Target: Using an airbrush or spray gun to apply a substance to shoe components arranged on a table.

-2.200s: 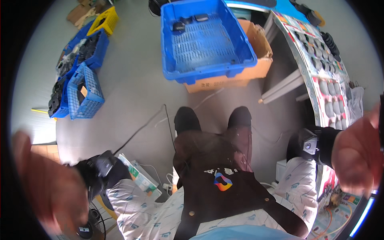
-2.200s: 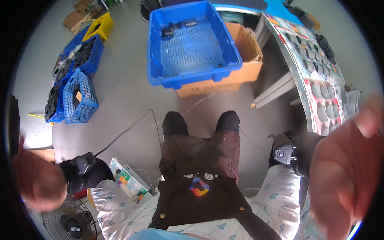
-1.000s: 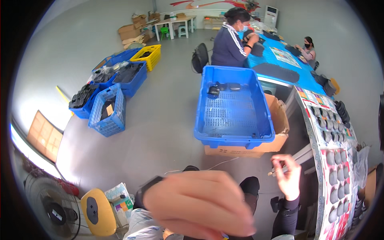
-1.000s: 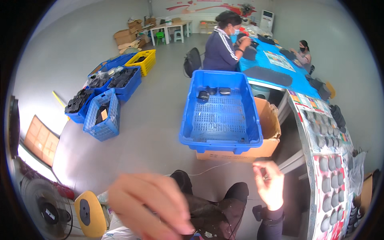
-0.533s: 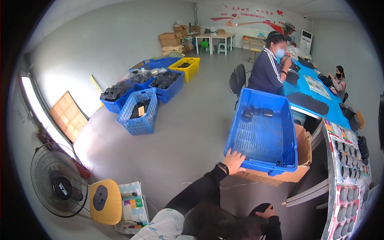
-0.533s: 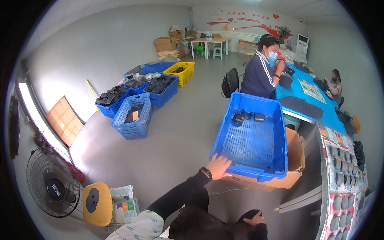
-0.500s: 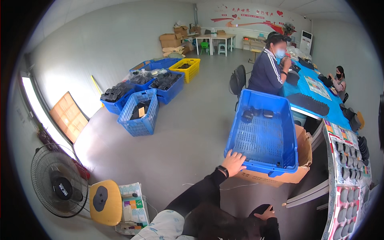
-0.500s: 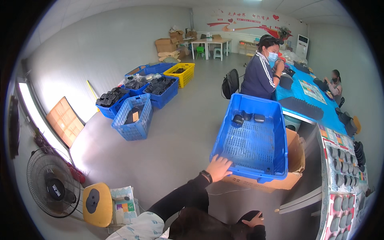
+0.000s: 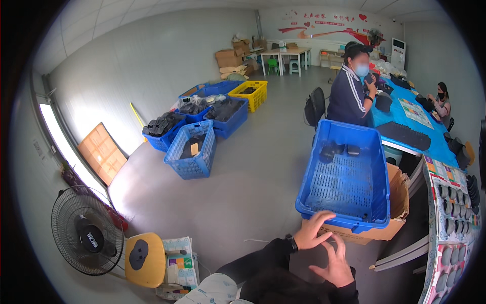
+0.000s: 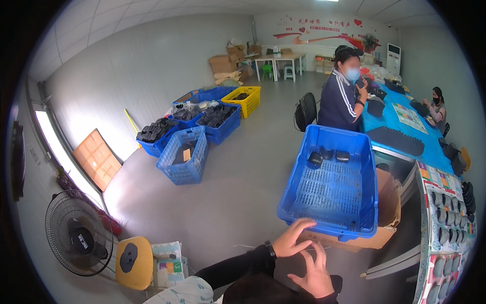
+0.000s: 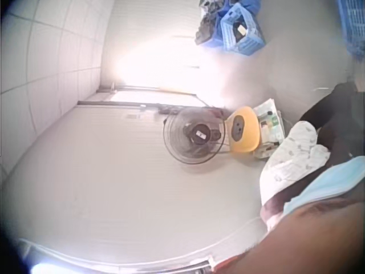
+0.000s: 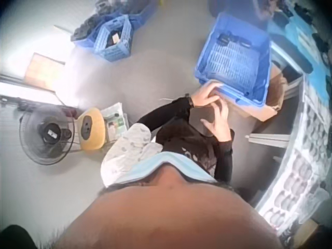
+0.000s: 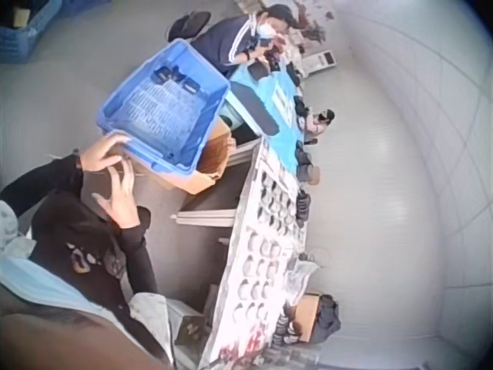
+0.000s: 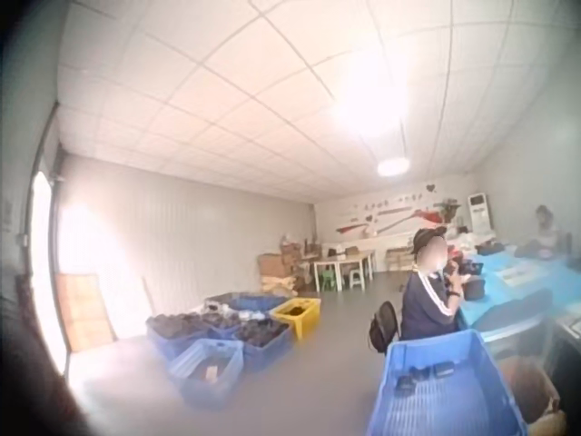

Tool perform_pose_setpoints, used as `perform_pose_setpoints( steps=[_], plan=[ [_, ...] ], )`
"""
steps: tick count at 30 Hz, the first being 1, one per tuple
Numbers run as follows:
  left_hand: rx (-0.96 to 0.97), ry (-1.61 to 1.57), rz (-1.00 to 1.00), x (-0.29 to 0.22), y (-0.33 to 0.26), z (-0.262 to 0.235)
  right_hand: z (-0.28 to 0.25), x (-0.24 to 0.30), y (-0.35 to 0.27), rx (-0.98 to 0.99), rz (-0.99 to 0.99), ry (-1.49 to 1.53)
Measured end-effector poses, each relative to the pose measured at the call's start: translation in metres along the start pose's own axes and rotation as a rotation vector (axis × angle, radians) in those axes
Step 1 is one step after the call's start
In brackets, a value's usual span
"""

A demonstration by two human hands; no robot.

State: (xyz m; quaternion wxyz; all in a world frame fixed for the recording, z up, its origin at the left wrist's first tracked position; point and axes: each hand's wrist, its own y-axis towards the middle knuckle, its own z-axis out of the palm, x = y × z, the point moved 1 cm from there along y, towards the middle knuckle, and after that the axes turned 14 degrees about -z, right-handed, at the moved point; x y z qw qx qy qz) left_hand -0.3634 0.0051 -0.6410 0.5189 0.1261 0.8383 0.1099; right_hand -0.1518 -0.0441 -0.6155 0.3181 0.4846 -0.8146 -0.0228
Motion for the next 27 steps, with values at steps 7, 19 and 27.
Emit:
perform_pose_setpoints(
  steps=[7,19,27],
  plan=[
    [0.374,-0.316,-0.266,0.045,-0.022,0.023,-0.058,0.033,0.024,-0.233,-0.009,-0.139],
    [0.928,-0.075,-0.505,0.091,-0.068,0.042,-0.045,0.031,-0.013,0.044,-0.031,0.05],
    [0.796,-1.308,-0.501,-0.014,-0.038,0.047,-0.045,0.048,0.018,-0.303,0.018,-0.194]
  ],
)
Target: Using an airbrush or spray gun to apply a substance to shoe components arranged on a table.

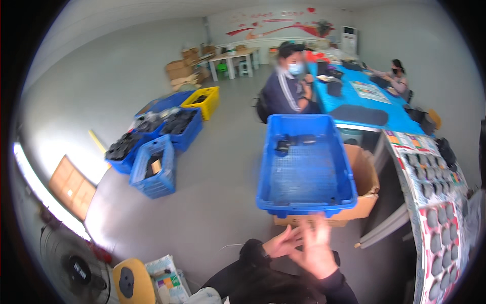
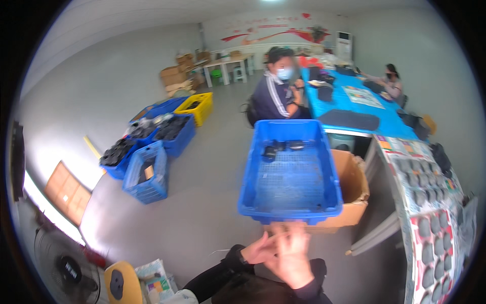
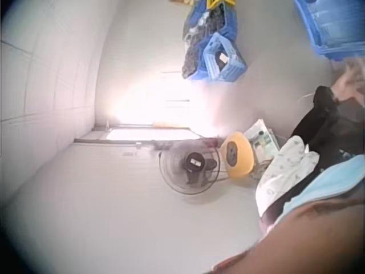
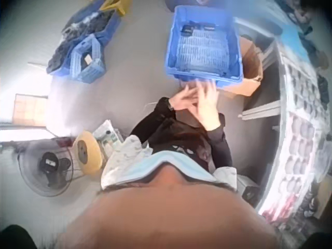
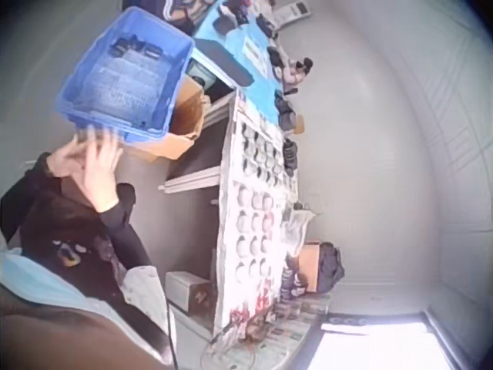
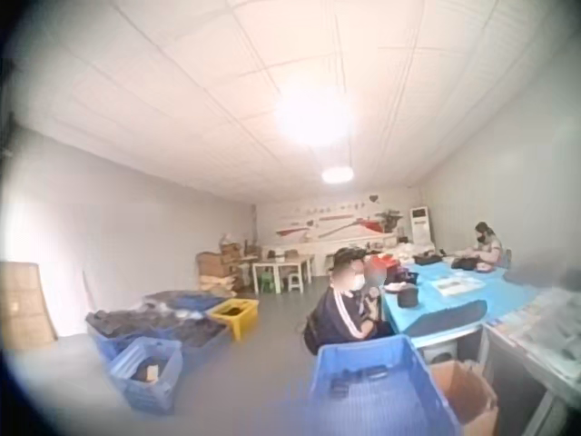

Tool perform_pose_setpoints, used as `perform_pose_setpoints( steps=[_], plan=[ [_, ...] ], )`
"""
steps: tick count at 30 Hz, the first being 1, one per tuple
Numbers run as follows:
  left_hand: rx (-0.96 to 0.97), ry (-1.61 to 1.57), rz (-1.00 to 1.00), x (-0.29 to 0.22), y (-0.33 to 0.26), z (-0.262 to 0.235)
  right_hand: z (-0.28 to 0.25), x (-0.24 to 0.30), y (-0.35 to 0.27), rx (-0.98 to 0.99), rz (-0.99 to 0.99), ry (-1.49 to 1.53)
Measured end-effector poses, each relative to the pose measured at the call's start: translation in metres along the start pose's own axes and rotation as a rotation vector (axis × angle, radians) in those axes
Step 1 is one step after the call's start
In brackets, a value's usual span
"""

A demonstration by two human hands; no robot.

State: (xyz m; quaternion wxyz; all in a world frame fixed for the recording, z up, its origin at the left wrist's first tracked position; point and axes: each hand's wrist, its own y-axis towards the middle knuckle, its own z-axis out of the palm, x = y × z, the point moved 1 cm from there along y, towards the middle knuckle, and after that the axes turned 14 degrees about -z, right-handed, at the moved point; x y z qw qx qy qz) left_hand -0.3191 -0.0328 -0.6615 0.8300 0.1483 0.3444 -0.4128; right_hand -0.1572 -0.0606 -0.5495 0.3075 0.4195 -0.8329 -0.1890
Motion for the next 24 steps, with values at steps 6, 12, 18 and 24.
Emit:
perform_pose_setpoints(
  steps=[6,12,18,24],
  plan=[
    [-0.117,0.017,0.157,-0.018,-0.027,-0.044,0.021,-0.018,-0.045,0.763,0.447,-0.075],
    [-0.331,1.055,-0.392,0.063,-0.028,-0.135,0.031,0.031,-0.026,0.775,0.022,0.785],
    [-0.274,1.819,-0.848,0.163,-0.053,-0.218,0.075,-0.049,-0.056,0.388,0.182,0.34],
    [-0.656,2.137,-0.582,0.187,-0.063,-0.267,0.153,-0.158,-0.198,0.923,0.822,-0.289]
  ],
)
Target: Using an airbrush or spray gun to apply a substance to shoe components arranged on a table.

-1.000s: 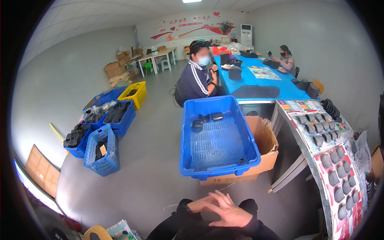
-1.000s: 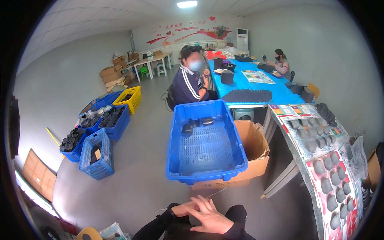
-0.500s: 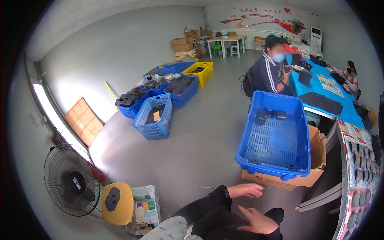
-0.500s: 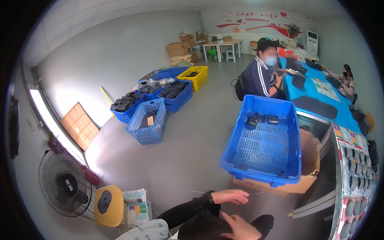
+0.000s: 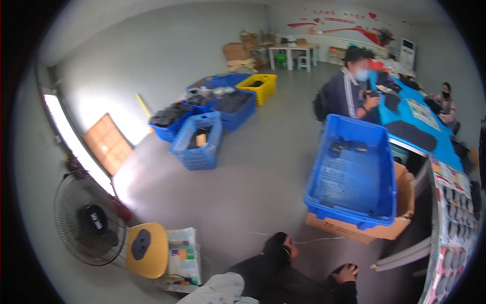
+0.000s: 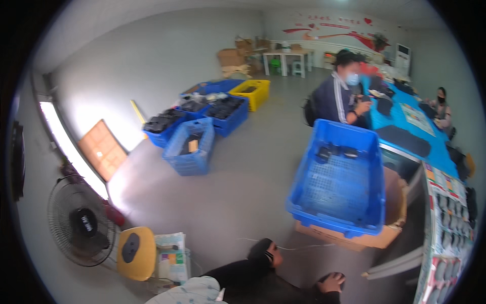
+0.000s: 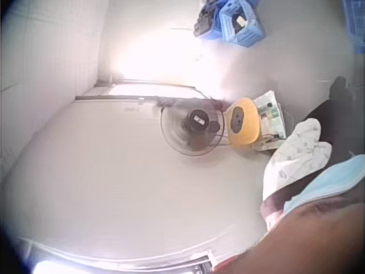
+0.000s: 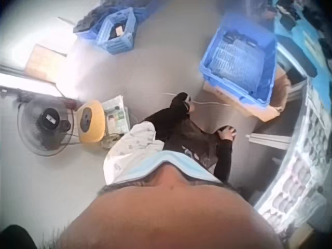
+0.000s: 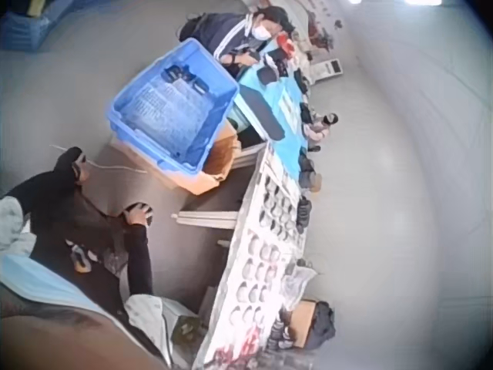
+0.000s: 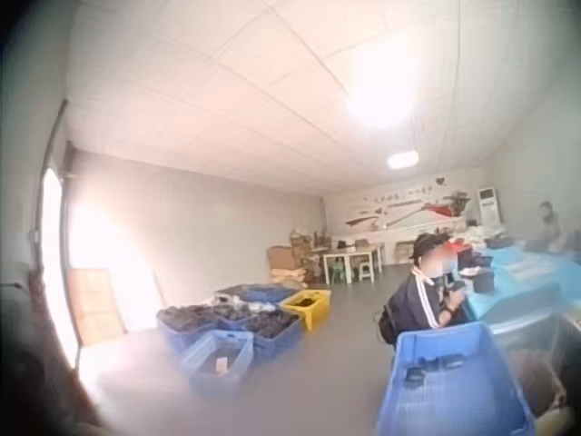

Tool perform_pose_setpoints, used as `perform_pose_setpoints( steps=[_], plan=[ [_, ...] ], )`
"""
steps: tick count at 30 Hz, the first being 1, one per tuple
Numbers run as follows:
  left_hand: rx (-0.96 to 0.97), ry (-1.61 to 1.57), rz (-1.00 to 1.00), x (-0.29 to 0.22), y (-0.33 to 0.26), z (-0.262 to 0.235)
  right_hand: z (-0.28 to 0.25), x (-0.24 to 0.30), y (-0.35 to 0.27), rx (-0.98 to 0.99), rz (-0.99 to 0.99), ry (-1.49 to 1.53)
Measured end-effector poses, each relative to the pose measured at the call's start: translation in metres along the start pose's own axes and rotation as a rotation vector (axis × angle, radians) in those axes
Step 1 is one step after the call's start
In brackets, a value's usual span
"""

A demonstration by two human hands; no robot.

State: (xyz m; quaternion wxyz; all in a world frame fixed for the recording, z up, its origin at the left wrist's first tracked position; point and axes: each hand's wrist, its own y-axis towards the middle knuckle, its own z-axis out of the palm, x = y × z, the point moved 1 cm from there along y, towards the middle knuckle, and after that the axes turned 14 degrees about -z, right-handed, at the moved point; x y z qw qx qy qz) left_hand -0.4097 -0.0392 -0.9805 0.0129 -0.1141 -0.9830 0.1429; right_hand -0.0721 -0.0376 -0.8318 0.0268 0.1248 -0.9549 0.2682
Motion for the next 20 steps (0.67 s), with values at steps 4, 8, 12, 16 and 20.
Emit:
perform_pose_setpoints(
  steps=[4,8,12,16,20],
  plan=[
    [-0.119,-0.008,-0.096,0.021,-0.009,-0.008,0.027,-0.011,-0.005,-0.059,0.023,0.052],
    [0.123,-0.123,-0.266,0.033,0.006,-0.052,0.024,-0.015,-0.009,-0.089,-0.005,0.032],
    [0.098,-0.128,-0.319,0.053,-0.001,-0.075,0.024,-0.01,-0.016,-0.124,-0.018,0.036],
    [0.022,-0.21,-0.615,0.1,0.005,-0.068,0.026,-0.011,-0.015,-0.154,-0.024,0.038],
    [0.312,-0.049,-0.773,0.178,-0.013,-0.012,0.027,-0.012,-0.015,-0.15,-0.017,0.044]
  ],
)
